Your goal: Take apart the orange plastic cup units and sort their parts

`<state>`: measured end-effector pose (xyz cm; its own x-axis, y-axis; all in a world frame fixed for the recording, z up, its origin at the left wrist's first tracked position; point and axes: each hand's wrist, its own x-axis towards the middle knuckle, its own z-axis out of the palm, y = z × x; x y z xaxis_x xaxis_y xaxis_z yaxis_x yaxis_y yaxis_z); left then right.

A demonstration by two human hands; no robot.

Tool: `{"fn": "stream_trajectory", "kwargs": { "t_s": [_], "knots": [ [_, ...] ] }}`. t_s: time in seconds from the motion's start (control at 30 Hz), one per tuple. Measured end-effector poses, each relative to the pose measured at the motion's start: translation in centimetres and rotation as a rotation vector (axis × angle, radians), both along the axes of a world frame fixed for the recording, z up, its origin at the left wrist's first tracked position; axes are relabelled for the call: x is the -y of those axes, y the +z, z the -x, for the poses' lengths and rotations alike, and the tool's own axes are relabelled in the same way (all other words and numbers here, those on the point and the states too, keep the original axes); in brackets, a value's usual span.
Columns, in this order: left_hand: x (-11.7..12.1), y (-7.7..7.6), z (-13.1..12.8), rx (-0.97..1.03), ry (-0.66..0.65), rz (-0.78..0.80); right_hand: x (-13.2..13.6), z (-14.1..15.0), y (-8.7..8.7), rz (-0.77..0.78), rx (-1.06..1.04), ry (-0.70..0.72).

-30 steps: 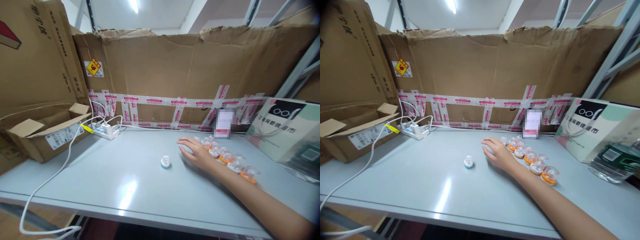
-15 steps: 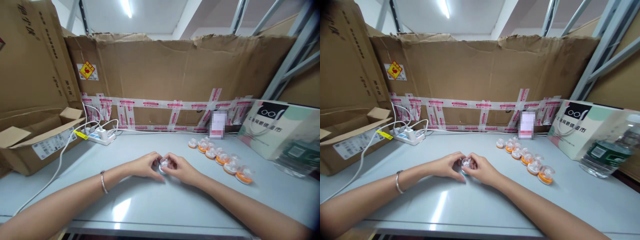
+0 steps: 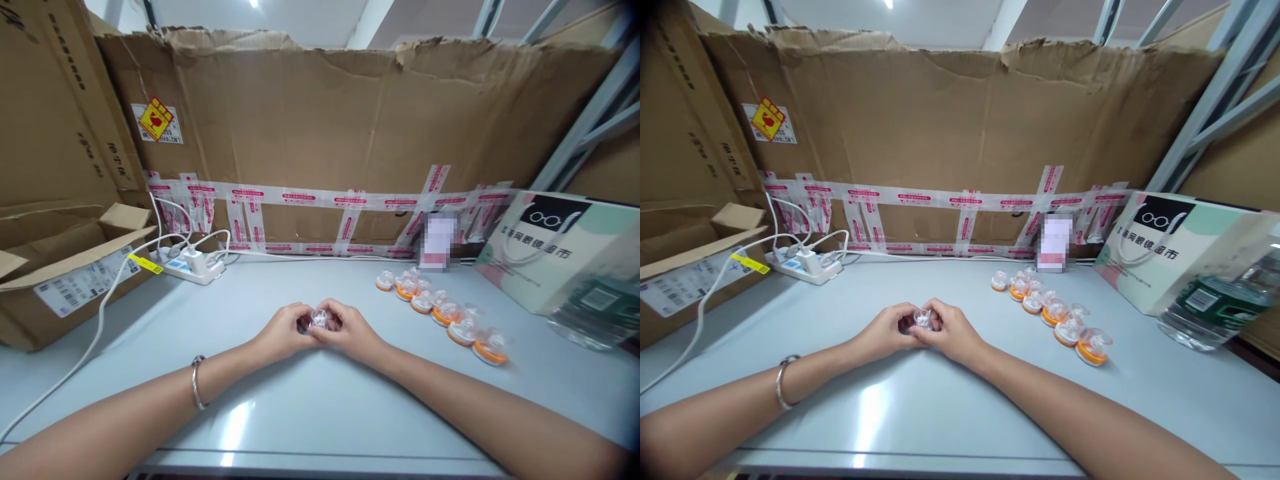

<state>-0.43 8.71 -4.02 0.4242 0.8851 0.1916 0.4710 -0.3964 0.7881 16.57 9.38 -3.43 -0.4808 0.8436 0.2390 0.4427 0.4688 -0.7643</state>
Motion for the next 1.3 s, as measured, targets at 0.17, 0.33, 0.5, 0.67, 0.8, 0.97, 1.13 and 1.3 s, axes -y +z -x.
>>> {"fn": "stream_trajectory", "kwargs": {
  "t_s": [0.17,0.33,0.5,0.67,0.8,0.97,1.13,1.3],
  "knots": [
    [-0.2,0.0,0.0,0.004,-0.061,0.024,0.0,-0.1,-0.5,-0.089,0.025,-0.020],
    [-0.3,0.0,0.0,-0.001,-0.077,0.028,0.3,-0.3,-0.6,-0.176,0.053,-0.002],
    [-0.4,0.3,0.3,-0.024,-0.100,0.057,0.2,-0.3,-0.4,-0.243,-0.005,-0.019],
    [-0.4,0.5,0.4,-0.033,-0.129,0.049,-0.1,-0.4,0.0,-0.160,-0.050,-0.050],
    [-0.4,0.6,0.4,-0.043,-0.137,0.044,0.1,-0.4,0.2,-0.124,-0.100,-0.068],
    [-0.2,0.5,0.6,-0.032,-0.125,0.030,0.2,-0.5,0.2,-0.083,-0.227,-0.096],
    [-0.1,0.5,0.7,0.006,-0.119,0.059,-2.6,-1.9,0.6,-0.139,-0.296,-0.333],
    [0.0,0.6,0.8,0.017,-0.127,0.054,-8.3,-3.9,0.6,-0.208,0.077,-0.498]
  ]
}}
